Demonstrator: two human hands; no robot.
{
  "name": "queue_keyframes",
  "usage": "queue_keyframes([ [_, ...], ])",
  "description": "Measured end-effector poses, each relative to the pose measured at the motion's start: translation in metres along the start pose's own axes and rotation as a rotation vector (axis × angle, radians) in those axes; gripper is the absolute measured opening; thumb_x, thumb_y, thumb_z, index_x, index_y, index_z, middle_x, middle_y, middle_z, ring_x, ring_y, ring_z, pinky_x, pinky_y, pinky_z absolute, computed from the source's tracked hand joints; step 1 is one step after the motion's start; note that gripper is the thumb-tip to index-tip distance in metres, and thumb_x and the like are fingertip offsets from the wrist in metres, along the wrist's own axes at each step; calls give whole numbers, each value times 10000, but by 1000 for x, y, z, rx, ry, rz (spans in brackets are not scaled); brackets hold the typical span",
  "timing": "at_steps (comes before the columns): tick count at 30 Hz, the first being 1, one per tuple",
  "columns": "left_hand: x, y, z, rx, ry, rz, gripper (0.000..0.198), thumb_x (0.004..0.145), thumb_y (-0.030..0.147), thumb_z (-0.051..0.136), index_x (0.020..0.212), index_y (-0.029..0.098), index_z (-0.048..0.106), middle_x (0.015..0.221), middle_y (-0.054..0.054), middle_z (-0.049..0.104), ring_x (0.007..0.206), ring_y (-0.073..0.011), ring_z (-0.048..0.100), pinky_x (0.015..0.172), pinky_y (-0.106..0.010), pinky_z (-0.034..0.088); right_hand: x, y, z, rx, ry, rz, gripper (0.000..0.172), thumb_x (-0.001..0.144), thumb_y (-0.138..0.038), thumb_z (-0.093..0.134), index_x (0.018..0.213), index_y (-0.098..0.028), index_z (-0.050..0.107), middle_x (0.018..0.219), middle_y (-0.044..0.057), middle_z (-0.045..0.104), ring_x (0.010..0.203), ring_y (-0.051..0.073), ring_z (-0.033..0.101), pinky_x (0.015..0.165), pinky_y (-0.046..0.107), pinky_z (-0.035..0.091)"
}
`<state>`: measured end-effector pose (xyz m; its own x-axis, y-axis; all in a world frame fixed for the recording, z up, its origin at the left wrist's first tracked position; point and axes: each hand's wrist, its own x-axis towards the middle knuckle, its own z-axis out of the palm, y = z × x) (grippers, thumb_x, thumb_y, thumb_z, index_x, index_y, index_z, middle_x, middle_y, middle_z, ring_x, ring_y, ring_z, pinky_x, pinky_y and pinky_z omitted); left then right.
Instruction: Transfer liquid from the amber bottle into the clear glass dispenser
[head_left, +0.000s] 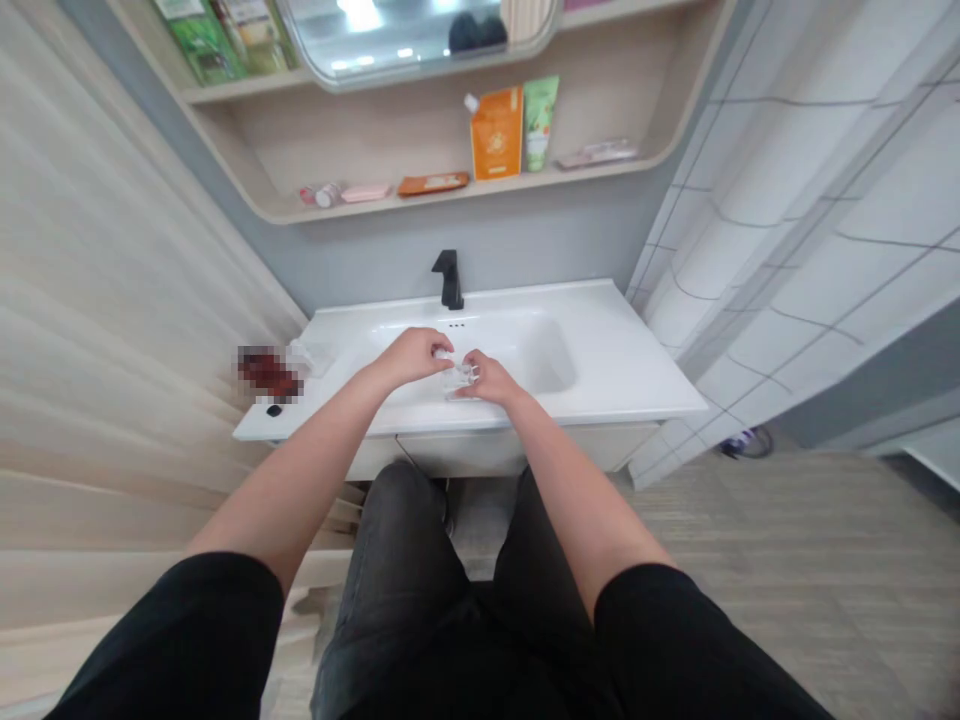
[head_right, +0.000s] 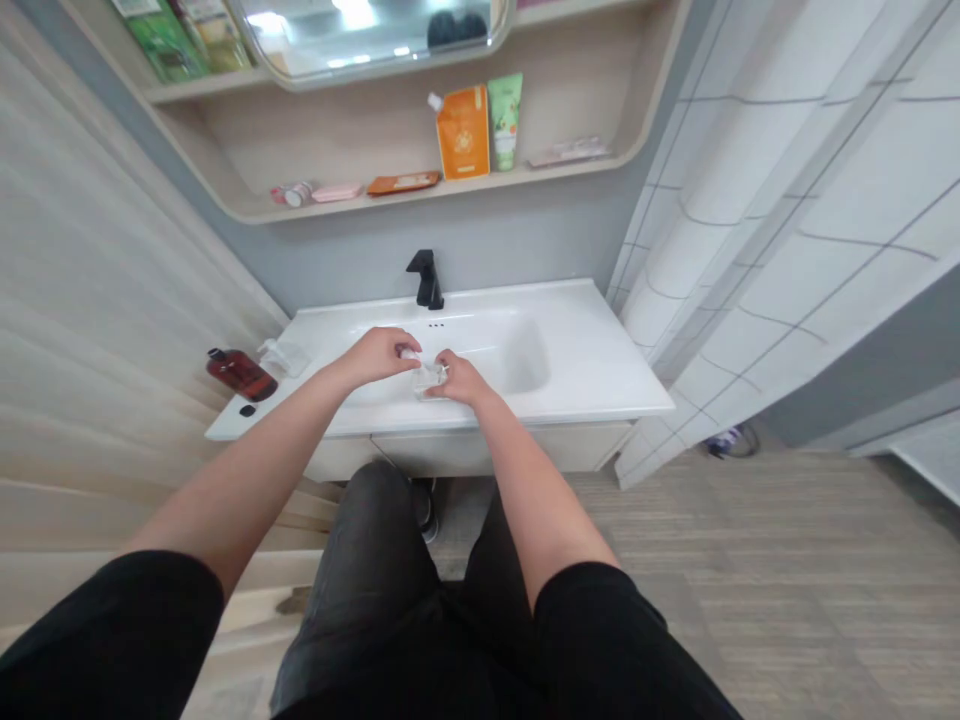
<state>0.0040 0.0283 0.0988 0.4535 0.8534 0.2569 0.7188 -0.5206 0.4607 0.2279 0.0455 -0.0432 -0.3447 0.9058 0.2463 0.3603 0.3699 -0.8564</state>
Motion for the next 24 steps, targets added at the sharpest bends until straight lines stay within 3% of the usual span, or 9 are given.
queue_keyframes([
  [3,4,-7,29,-104,10,-58,285,712,311,934,980,240,867,876,-47,807,816,-268,730,854,-401,580,-2,-4,-2,-22,29,11,732,585,-475,1014,1158,-255,615,986,-12,706,882,236,670,805,334,518],
  [8,-9,-24,89,-491,334,-251,395,751,470,913,1051,235,806,1088,-95,833,1058,-316,779,1048,-489,595,-4,-11,-8,-40,26,19,656,622,-450,991,1136,-243,642,994,-10,720,900,232,679,824,324,504],
  [11,-19,-30,114,-770,409,-255,529,764,541,906,1167,233,756,1161,-114,832,1147,-323,781,1088,-511,597,-5,-10,-8,-47,18,15,668,606,-451,997,1137,-240,650,995,-10,722,903,230,675,827,322,499],
  [14,-23,-34,124,-916,416,-235,657,758,542,934,1293,244,695,1206,-126,830,1141,-310,788,1063,-500,614,-3,-7,-6,-34,28,23,681,588,-466,1002,1126,-246,646,986,-18,714,883,221,665,829,327,505],
  [18,-23,-43,123,-978,394,-207,720,778,546,917,1378,258,640,1288,-138,810,1165,-294,782,1070,-485,606,0,-2,-5,-1,24,43,671,570,-458,1007,1094,-253,642,982,-26,708,860,208,650,829,331,522],
  [24,-22,-42,125,-897,402,-169,593,780,525,895,1263,242,699,1263,-133,788,1236,-297,738,1061,-447,587,2,2,-6,67,3,58,684,555,-451,1019,1093,-256,645,1017,-18,720,871,210,671,824,343,549],
])
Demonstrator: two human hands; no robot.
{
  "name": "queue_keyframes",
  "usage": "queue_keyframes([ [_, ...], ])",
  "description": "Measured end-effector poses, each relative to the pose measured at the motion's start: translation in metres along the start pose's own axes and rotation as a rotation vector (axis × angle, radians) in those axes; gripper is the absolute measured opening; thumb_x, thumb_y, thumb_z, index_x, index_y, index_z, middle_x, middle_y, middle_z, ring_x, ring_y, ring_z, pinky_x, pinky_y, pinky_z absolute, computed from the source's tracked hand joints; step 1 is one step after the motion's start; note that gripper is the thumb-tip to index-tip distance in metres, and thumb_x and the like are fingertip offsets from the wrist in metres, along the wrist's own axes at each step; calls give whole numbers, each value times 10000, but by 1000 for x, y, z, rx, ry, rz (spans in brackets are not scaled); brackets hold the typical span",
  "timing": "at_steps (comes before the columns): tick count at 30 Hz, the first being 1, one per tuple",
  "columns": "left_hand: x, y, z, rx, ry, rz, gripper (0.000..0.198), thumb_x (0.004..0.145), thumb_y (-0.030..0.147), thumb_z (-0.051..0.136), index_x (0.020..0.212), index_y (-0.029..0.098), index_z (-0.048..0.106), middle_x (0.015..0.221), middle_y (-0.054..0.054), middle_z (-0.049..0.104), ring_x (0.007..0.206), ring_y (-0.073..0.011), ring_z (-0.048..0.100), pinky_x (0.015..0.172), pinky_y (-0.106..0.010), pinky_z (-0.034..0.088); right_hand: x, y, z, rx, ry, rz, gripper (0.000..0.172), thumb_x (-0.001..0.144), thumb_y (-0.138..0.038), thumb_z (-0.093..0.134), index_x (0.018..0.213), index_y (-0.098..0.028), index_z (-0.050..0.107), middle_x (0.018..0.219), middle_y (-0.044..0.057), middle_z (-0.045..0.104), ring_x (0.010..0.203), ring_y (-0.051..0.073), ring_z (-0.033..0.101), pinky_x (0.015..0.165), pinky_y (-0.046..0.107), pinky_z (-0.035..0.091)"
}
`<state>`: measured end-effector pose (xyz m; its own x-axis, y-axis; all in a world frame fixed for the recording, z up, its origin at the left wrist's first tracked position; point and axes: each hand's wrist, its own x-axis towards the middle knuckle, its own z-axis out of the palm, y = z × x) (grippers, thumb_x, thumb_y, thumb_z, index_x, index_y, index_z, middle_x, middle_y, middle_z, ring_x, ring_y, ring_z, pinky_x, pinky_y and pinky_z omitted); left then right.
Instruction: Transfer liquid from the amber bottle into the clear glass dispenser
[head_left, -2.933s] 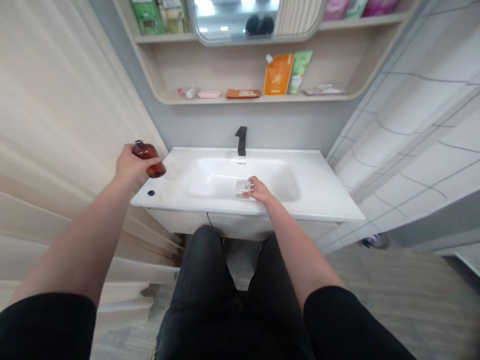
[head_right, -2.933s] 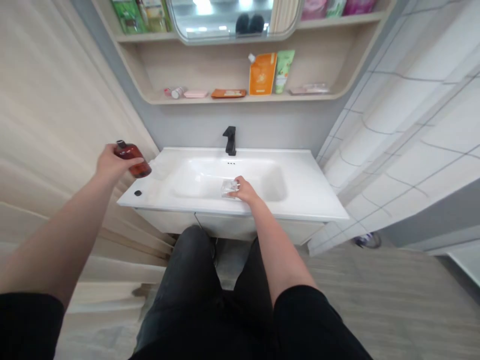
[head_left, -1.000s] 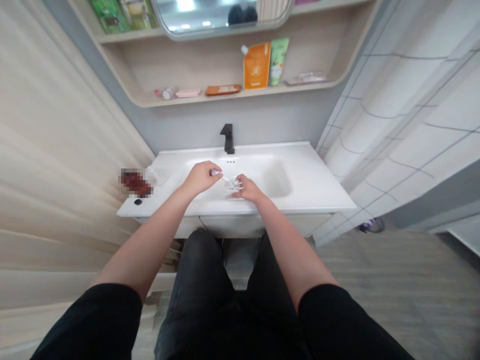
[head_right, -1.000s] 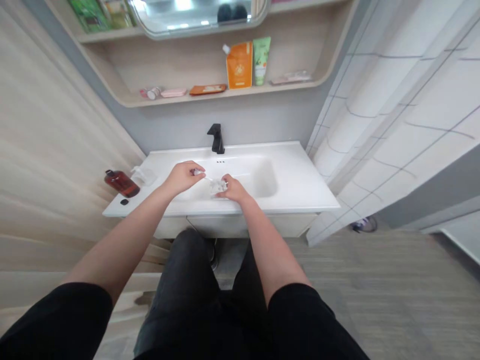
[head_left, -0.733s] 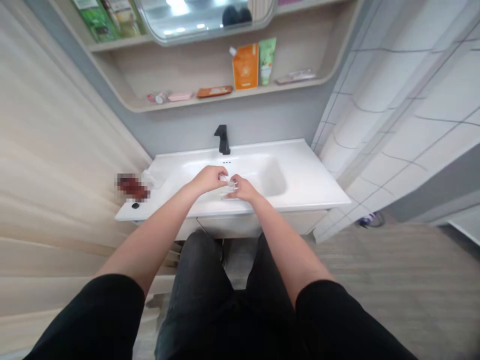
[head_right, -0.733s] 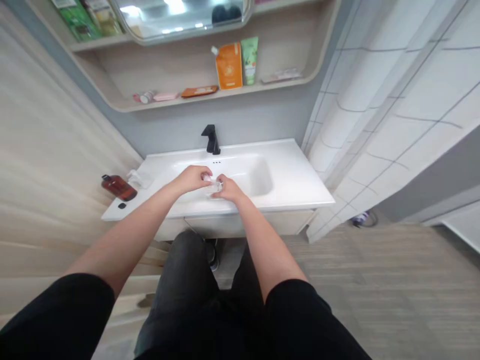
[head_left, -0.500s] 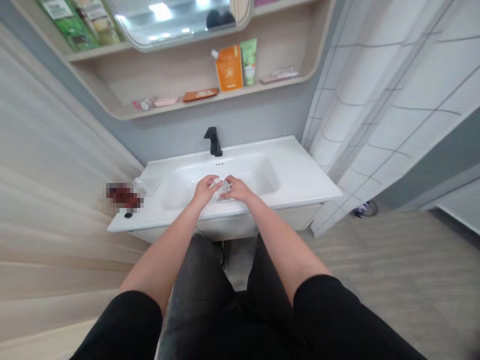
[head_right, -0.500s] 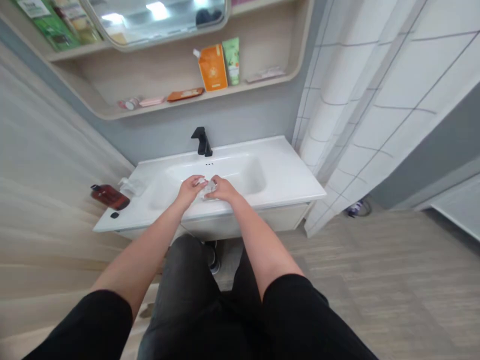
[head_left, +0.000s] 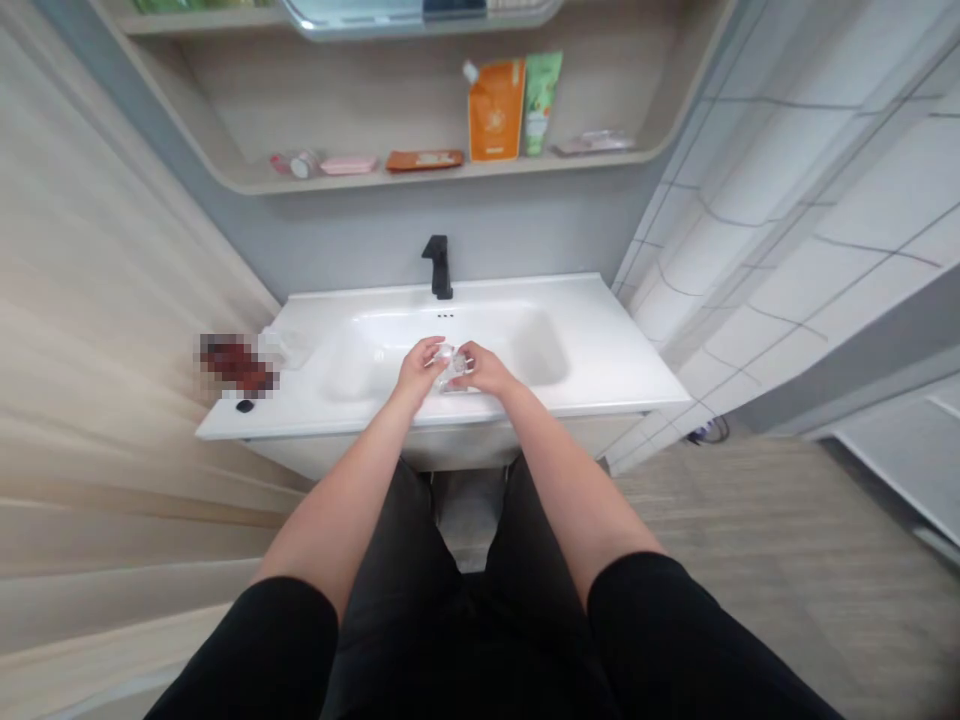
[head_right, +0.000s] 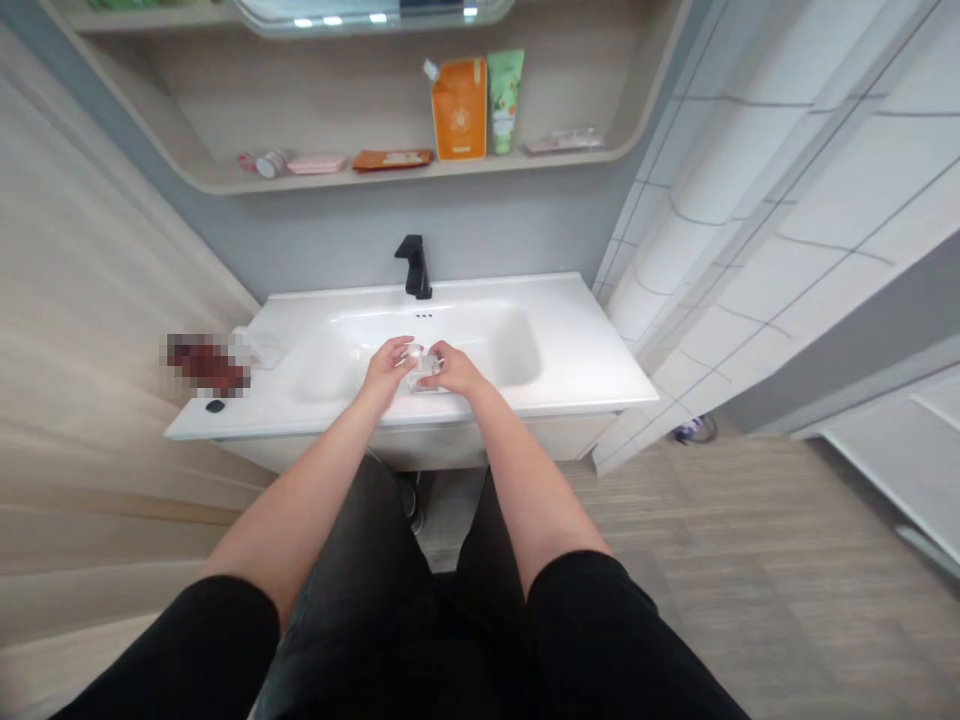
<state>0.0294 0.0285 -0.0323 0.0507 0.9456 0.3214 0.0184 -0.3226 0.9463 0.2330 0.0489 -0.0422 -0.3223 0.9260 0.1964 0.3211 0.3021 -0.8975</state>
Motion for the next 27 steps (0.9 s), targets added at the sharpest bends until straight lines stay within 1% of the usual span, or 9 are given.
queue_keyframes([
  [2,0,0,3,40,6,3,552,770,492,899,1223,238,711,1223,-122,780,1199,-287,735,1023,-426,588,0,0,0,-7,-5,-1,688,558,-460,1019,1095,-253,642,1014,-16,722,869,212,676,814,341,551],
  [5,-1,1,6,101,55,0,499,721,428,924,1130,235,713,1141,-92,763,1112,-266,725,962,-397,581,-1,0,-1,-43,-13,-2,706,553,-476,1021,1097,-256,629,995,-18,720,871,220,679,798,339,545],
  [10,-3,5,7,173,60,18,404,701,375,920,995,245,676,1023,-36,729,1017,-240,693,952,-387,554,-2,-1,-1,-79,-17,-24,717,549,-506,1018,1086,-260,611,987,-30,710,862,211,670,797,330,529],
  [16,-3,8,6,45,13,2,382,743,373,848,1032,247,633,1078,-57,732,1102,-257,718,940,-375,545,-1,2,0,-10,-4,2,696,567,-510,988,1099,-263,614,1008,-23,710,851,204,670,787,332,541],
  [21,-3,7,7,102,90,4,470,661,302,911,1012,254,602,1014,-21,676,1021,-232,684,878,-346,541,-1,0,0,-27,-6,-2,717,541,-493,1006,1095,-259,615,1029,-16,722,866,209,682,794,338,545],
  [23,-3,7,8,125,88,8,511,647,283,928,1041,257,603,1012,-13,670,1010,-226,674,869,-340,538,-1,0,1,-26,-10,-6,711,548,-496,1004,1094,-259,615,1029,-15,726,871,214,687,799,343,549],
  [27,-3,7,9,140,77,24,531,671,303,939,1080,256,603,1038,-23,684,1042,-234,684,893,-350,544,-1,1,1,-7,-7,10,697,559,-506,991,1096,-264,619,1030,-12,727,890,224,695,802,351,565],
])
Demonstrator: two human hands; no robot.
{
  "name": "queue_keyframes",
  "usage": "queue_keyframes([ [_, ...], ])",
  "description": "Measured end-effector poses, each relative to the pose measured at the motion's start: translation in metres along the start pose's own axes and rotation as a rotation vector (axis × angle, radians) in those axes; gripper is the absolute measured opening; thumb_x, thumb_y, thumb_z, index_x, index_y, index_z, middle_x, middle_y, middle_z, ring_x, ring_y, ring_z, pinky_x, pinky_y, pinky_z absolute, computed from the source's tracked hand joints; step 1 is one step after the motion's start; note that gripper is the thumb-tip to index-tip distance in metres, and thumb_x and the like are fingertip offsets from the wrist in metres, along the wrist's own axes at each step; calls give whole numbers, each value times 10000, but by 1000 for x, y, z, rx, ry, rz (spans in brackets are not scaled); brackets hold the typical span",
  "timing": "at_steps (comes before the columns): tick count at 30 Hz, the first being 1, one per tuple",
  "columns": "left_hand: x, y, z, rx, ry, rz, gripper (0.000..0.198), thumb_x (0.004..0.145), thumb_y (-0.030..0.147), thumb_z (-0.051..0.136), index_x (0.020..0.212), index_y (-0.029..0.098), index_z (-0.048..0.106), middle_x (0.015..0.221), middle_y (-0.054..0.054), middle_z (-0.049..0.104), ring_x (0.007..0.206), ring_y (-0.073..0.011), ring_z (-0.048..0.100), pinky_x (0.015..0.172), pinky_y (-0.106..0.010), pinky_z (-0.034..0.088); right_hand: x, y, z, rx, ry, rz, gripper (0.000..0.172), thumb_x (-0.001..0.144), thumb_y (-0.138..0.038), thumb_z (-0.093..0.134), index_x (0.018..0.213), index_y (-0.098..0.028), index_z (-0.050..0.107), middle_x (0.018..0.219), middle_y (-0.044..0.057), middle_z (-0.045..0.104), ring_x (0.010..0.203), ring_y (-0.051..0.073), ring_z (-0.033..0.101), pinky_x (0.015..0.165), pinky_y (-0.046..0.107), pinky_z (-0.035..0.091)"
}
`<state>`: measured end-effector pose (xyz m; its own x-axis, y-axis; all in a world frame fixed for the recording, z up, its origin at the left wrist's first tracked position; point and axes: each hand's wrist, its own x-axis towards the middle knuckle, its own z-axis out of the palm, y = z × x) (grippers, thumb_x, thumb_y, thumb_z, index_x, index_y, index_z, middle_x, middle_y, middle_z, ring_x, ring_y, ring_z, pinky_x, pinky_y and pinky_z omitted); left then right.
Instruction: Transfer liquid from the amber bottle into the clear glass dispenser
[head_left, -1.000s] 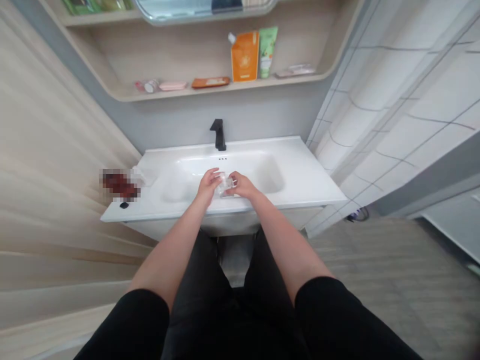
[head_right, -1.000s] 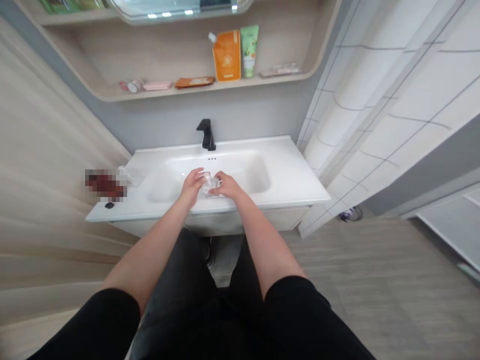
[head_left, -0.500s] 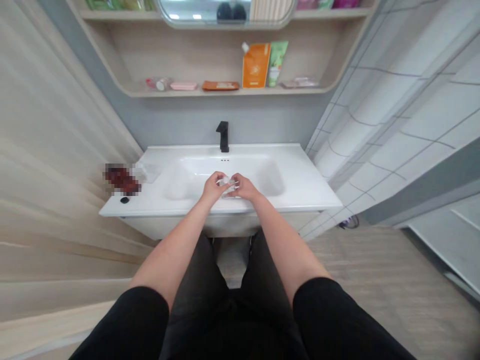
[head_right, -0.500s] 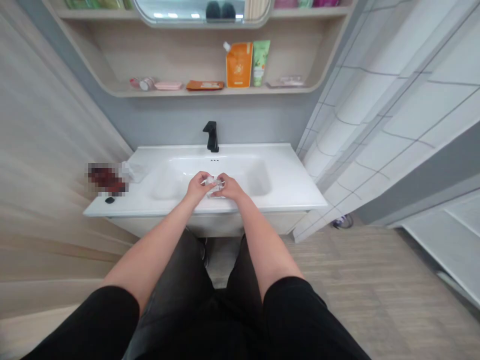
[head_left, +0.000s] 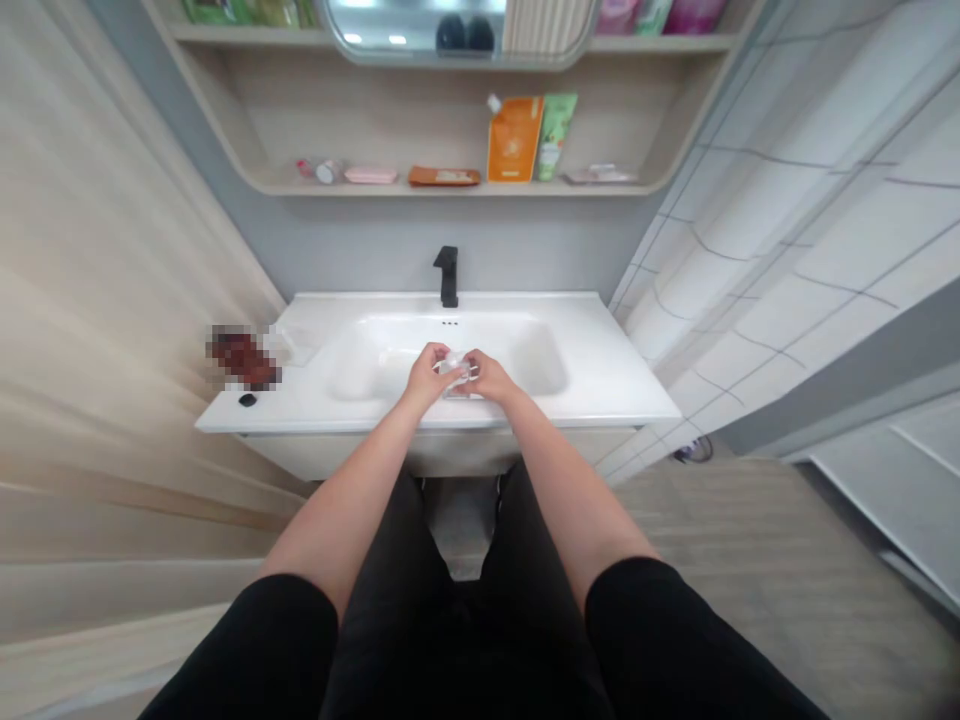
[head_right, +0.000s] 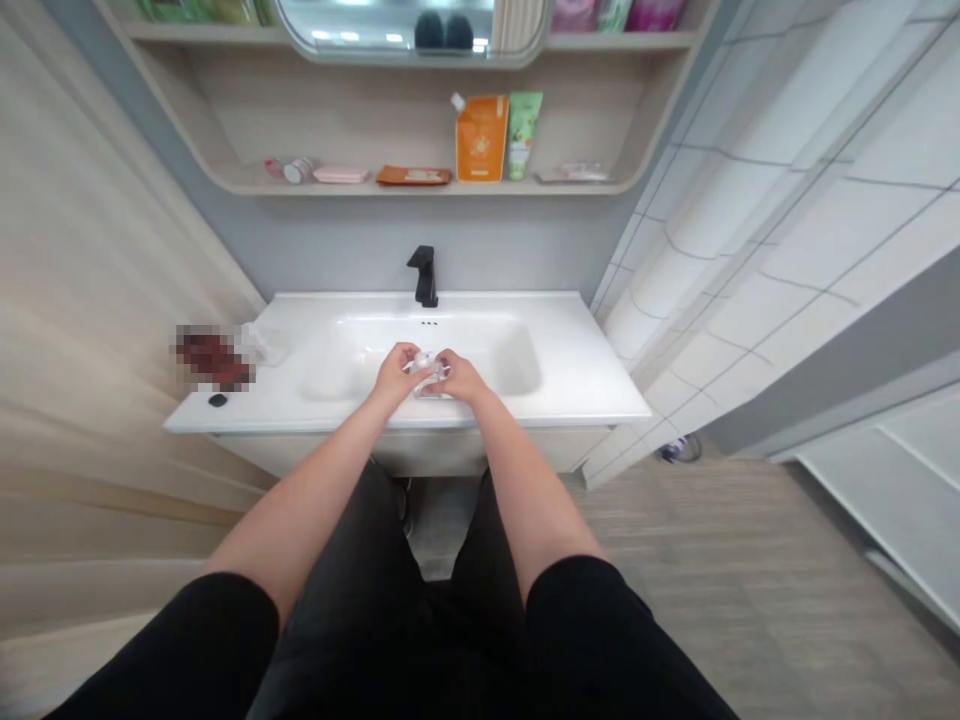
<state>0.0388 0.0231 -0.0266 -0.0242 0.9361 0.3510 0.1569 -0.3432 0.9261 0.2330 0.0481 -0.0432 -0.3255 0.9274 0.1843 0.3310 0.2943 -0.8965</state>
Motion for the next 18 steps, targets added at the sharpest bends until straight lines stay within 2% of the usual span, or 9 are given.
queue_keyframes([
  [9,3,-5,-1,-171,6,2,436,756,275,795,1137,262,583,1148,-50,689,1098,-233,731,1008,-400,568,1,2,0,48,-3,17,686,553,-482,985,1085,-260,614,1019,-19,717,843,200,687,810,353,581],
  [14,2,-6,-1,-110,-17,19,522,717,304,865,1158,257,589,1195,-61,684,1091,-239,738,1012,-409,573,0,3,0,30,9,8,656,570,-487,976,1074,-260,624,1013,-19,719,862,205,687,825,361,594],
  [18,1,-7,-3,-196,-33,37,445,784,308,753,1198,256,600,1294,-92,692,1141,-244,742,1037,-422,581,0,4,0,71,-7,11,668,563,-477,983,1081,-262,620,999,-20,714,861,213,703,810,364,602],
])
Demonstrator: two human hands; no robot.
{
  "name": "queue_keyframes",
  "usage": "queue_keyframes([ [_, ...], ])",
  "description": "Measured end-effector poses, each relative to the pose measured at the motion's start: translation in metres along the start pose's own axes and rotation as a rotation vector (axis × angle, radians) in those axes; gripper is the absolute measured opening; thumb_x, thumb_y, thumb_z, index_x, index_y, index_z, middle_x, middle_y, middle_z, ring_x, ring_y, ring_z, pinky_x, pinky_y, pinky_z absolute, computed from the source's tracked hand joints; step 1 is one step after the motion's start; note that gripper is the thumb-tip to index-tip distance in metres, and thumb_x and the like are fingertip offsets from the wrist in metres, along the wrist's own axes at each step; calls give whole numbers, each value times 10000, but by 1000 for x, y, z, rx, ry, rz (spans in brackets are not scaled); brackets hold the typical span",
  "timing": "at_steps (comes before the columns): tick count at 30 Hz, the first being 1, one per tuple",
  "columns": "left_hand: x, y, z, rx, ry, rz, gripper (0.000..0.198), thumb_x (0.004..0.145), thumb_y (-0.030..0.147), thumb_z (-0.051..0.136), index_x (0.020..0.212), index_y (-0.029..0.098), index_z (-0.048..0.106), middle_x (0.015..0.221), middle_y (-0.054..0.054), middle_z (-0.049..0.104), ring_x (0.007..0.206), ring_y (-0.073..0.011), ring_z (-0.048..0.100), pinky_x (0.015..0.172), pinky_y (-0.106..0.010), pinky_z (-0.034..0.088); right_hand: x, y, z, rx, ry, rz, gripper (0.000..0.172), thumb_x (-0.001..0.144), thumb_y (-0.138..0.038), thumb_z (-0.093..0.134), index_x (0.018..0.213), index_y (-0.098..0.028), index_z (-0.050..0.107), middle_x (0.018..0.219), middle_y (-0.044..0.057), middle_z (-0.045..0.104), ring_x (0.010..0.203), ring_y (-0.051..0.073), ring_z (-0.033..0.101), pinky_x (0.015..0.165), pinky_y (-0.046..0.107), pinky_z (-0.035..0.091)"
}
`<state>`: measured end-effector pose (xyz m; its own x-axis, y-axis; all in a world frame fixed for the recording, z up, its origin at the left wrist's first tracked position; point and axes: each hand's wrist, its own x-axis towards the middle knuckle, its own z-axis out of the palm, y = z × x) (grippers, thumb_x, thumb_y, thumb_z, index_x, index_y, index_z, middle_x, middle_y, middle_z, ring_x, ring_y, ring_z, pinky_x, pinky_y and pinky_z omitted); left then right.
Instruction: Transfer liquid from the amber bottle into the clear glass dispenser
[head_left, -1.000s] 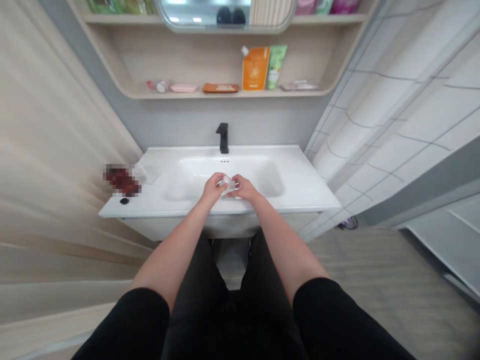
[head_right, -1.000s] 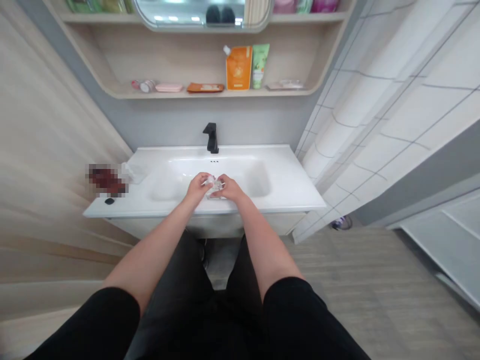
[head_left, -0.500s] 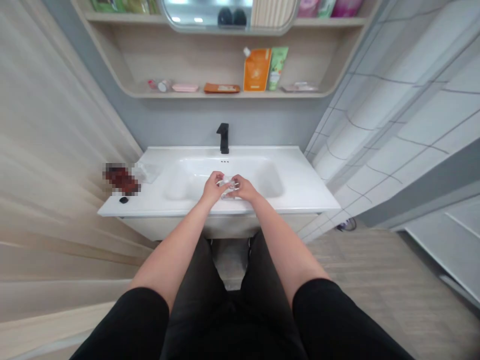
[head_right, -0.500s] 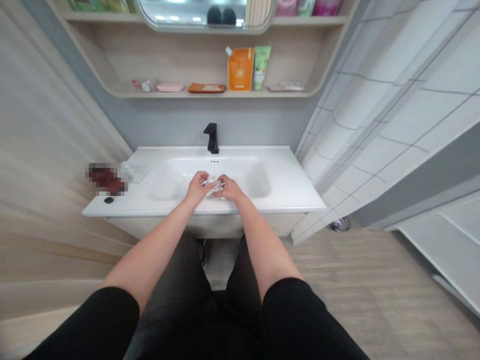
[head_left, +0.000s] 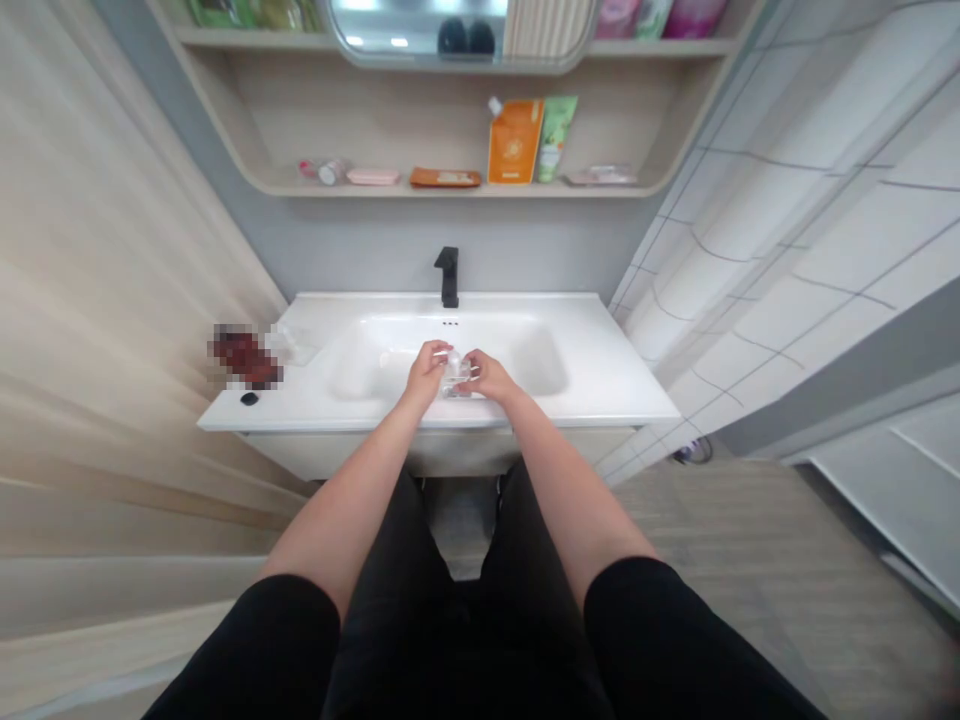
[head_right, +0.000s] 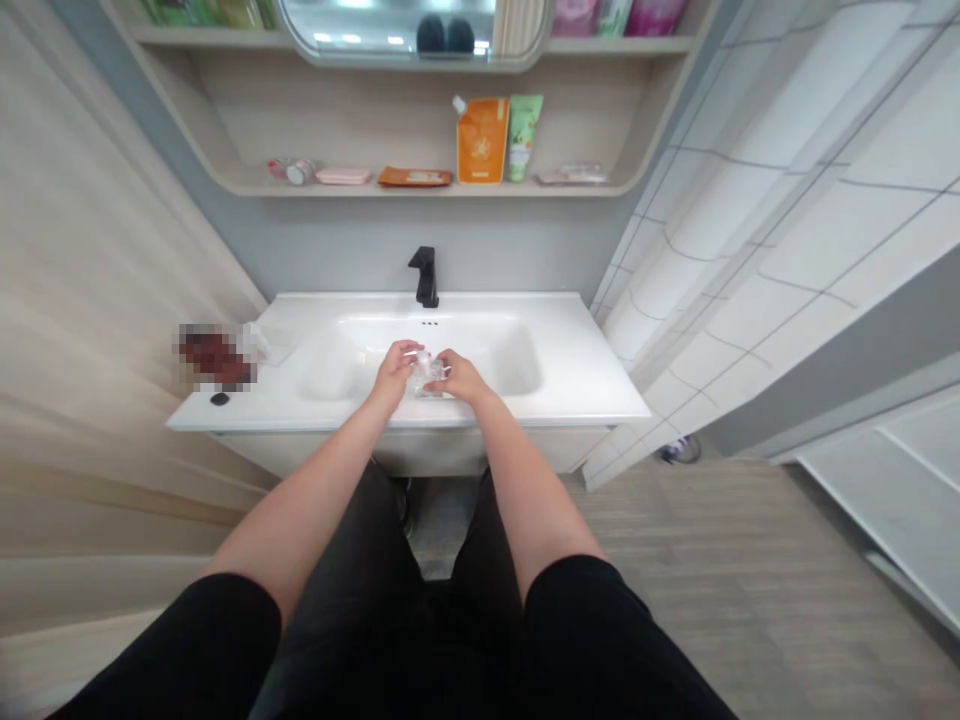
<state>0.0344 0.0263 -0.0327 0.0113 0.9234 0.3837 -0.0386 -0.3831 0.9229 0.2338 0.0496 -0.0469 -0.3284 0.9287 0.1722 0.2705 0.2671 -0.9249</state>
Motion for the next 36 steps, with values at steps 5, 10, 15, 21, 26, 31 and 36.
queue_keyframes([
  [5,1,0,1,57,-9,-8,547,743,304,827,1233,256,588,1366,-113,674,1100,-247,745,976,-407,591,1,3,0,-19,2,-32,652,582,-492,980,1077,-258,626,995,-21,705,842,203,685,820,367,599],
  [10,2,0,0,15,19,-19,492,779,256,704,1253,265,571,1363,-110,680,1134,-244,728,1022,-426,589,2,2,0,-10,7,-22,675,565,-498,989,1082,-256,628,1021,-11,706,855,207,682,817,364,593],
  [15,0,3,0,78,-2,-23,490,779,279,750,1248,262,610,1395,-107,684,1136,-248,724,987,-400,591,0,1,0,-17,1,-20,679,567,-490,994,1088,-255,626,1014,-13,706,859,210,678,802,356,581],
  [21,-2,6,0,92,-16,-24,428,817,318,759,1230,234,684,1326,-109,759,1119,-272,746,961,-408,605,0,0,0,3,-4,-22,674,575,-485,990,1092,-257,622,1003,-16,715,858,214,688,786,345,574],
  [26,-1,3,-2,104,-32,10,456,862,338,730,1303,239,672,1434,-123,729,1137,-265,746,1006,-422,605,1,-1,1,19,-7,-24,670,566,-476,998,1072,-253,620,976,-26,704,815,199,678,765,341,572],
  [31,1,-1,-2,143,-31,10,428,878,318,703,1297,238,663,1415,-128,726,1150,-268,745,1018,-433,601,0,0,1,45,-15,-13,676,576,-488,994,1090,-258,620,968,-29,703,820,203,686,763,340,579],
  [36,0,-1,-2,148,-42,30,432,891,317,693,1316,244,653,1424,-123,718,1220,-273,726,1081,-442,587,0,-3,0,3,0,-26,685,561,-490,1003,1081,-249,629,995,-22,704,835,196,672,797,346,575],
])
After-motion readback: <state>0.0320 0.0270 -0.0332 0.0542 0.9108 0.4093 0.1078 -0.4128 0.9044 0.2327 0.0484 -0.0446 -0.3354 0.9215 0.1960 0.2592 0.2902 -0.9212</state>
